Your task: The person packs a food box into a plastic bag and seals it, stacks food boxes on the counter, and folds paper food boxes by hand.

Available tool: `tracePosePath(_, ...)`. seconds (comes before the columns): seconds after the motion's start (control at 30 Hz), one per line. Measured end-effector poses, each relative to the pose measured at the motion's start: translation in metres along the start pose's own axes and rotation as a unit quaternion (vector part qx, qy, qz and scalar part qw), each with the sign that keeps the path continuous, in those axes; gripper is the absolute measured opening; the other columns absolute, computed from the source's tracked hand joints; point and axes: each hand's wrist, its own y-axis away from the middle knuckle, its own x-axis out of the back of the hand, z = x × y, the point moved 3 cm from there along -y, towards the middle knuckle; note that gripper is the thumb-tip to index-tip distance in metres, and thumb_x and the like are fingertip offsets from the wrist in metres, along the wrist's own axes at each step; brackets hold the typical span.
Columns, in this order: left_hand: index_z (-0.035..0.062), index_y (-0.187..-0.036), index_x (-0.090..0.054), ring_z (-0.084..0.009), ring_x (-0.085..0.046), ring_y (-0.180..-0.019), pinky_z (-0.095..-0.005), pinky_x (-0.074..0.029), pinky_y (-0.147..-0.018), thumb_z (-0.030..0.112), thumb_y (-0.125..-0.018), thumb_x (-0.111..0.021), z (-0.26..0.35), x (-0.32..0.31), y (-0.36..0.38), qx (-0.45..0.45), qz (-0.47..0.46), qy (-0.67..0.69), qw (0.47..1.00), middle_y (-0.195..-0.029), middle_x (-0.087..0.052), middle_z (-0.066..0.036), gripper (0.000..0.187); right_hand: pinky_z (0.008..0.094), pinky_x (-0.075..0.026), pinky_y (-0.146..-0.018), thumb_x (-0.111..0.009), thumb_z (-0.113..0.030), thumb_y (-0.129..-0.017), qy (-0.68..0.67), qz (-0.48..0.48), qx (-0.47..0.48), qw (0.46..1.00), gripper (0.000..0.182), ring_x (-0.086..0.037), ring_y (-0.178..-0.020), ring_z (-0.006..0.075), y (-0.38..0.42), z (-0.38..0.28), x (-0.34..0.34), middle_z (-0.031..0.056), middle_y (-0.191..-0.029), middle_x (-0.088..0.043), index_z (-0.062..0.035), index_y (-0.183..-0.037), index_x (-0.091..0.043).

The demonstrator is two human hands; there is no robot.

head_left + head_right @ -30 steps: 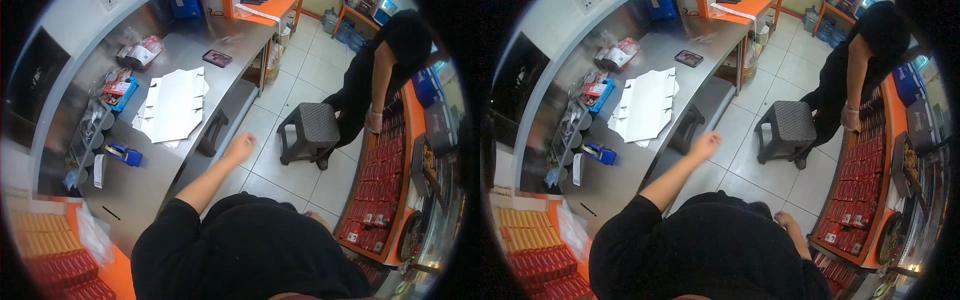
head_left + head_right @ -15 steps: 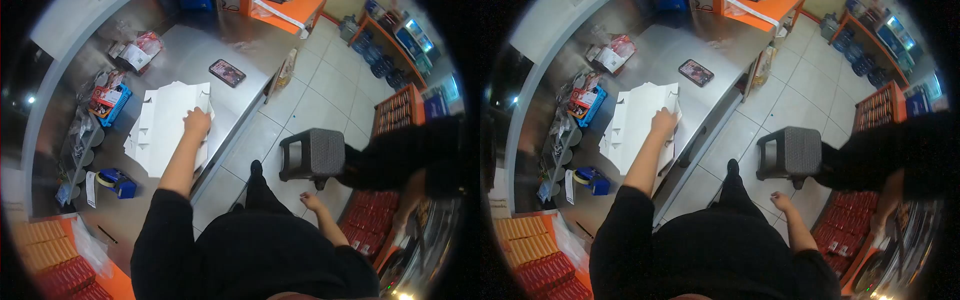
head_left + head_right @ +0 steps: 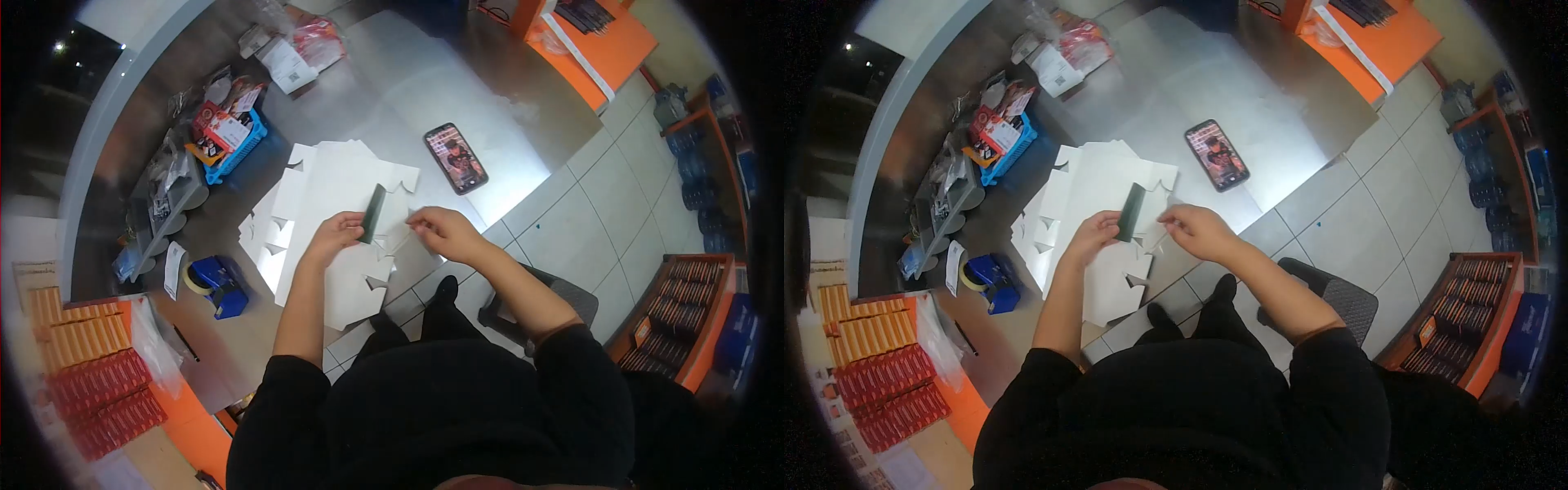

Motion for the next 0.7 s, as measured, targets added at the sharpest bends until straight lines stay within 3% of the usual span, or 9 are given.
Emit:
tracePosePath(0.07,0.0052,-0.117,-0.053,-0.0139,-0.056,-0.093,-0.0295,-0.048,-0.079,0.017,-0.077,-0.068,0.001,-0.001,0.000,-0.011,-0.045,-0.018,0.999,-0.104,-0.058,-0.005,0.044,0.0336,-0.046,-0.069,-0.054,-0.011,-0.081,-0.005,0.032,0.046,0.998,0.021,-0.058,-0.078,0.0220,-0.021,-0.017,-0.020,0.0106,-0.088,-0.062,-0.0058,-0.100,-0.060)
tracePosePath(0.13,0.0043,-0.117,-0.052,-0.0150,-0.056,-0.093,-0.0292,-0.048,-0.078,0.016,-0.075,-0.068,0.002,0.001,-0.002,-0.017,-0.050,-0.019,0.998,-0.103,-0.059,-0.006,0.046,0.0366,-0.046,-0.072,-0.054,-0.007,-0.077,0.069,0.072,0.170,0.980,0.018,-0.057,-0.082,0.0274,-0.033,-0.038,-0.041,0.0117,-0.086,-0.060,-0.0063,-0.094,-0.061)
tracePosePath(0.3,0.0039,-0.116,-0.051,-0.0141,-0.056,-0.092,-0.0289,-0.050,-0.077,0.013,-0.082,-0.057,0.004,-0.003,-0.001,0.024,-0.029,-0.022,0.999,-0.102,-0.057,-0.005,0.035,0.0410,-0.045,-0.073,-0.054,-0.009,-0.075,0.116,0.147,0.135,0.973,0.012,-0.055,-0.080,0.0331,-0.037,-0.038,-0.076,0.0138,-0.080,-0.059,-0.0055,-0.085,-0.060)
tracePosePath(0.37,0.0030,-0.115,-0.051,-0.0144,-0.057,-0.091,-0.0296,-0.050,-0.076,0.011,-0.082,-0.053,0.009,0.000,-0.001,-0.003,-0.042,-0.035,0.999,-0.102,-0.057,-0.005,0.034,0.0434,-0.045,-0.072,-0.052,-0.011,-0.076,0.239,0.127,-0.036,0.962,0.016,-0.057,-0.081,0.0353,-0.040,-0.001,-0.084,0.0152,-0.082,-0.061,-0.0056,-0.087,-0.061)
tracePosePath(0.43,0.0020,-0.114,-0.052,-0.0147,-0.057,-0.090,-0.0302,-0.050,-0.075,0.009,-0.081,-0.050,0.033,0.009,0.015,-0.039,-0.047,-0.055,0.997,-0.101,-0.057,-0.006,0.033,0.0421,-0.046,-0.073,-0.051,-0.014,-0.077,0.245,0.099,-0.070,0.962,0.019,-0.058,-0.082,0.0350,-0.035,-0.004,-0.081,0.0164,-0.082,-0.061,-0.0049,-0.090,-0.061)
tracePosePath(0.5,0.0003,-0.115,-0.051,-0.0161,-0.057,-0.087,-0.0316,-0.050,-0.074,0.005,-0.078,-0.047,0.082,0.031,0.054,-0.131,-0.029,0.148,0.980,-0.100,-0.057,-0.006,0.037,0.0394,-0.048,-0.074,-0.054,-0.014,-0.077,0.241,0.041,-0.113,0.963,0.020,-0.060,-0.084,0.0321,-0.043,-0.025,-0.081,0.0155,-0.086,-0.061,-0.0045,-0.093,-0.061)
tracePosePath(0.53,0.0013,-0.116,-0.051,-0.0157,-0.058,-0.085,-0.0291,-0.050,-0.071,0.005,-0.077,-0.044,0.107,0.045,0.074,-0.192,-0.040,0.178,0.964,-0.098,-0.059,-0.007,0.040,0.0385,-0.048,-0.075,-0.058,-0.011,-0.076,0.170,0.103,-0.002,0.980,0.020,-0.060,-0.085,0.0306,-0.044,-0.057,-0.085,0.0143,-0.089,-0.061,-0.0048,-0.094,-0.060)
tracePosePath(0.6,0.0012,-0.120,-0.048,-0.0163,-0.058,-0.087,-0.0292,-0.049,-0.076,0.005,-0.079,-0.042,0.155,0.058,0.122,-0.248,0.011,0.210,0.946,-0.100,-0.058,-0.008,0.041,0.0371,-0.047,-0.080,-0.069,-0.006,-0.068,0.112,0.191,0.224,0.949,0.033,-0.058,-0.091,0.0271,-0.037,-0.147,-0.088,0.0114,-0.100,-0.058,-0.0062,-0.099,-0.056)
tracePosePath(0.7,0.0067,-0.120,-0.046,-0.0208,-0.058,-0.095,-0.0355,-0.048,-0.082,0.017,-0.092,-0.037,0.180,0.055,0.177,-0.324,-0.023,0.231,0.917,-0.108,-0.057,-0.010,0.031,0.0374,-0.043,-0.082,-0.077,-0.018,-0.063,0.137,0.176,0.428,0.876,0.046,-0.053,-0.096,0.0284,-0.026,-0.256,-0.112,0.0087,-0.109,-0.055,-0.0118,-0.104,-0.056)
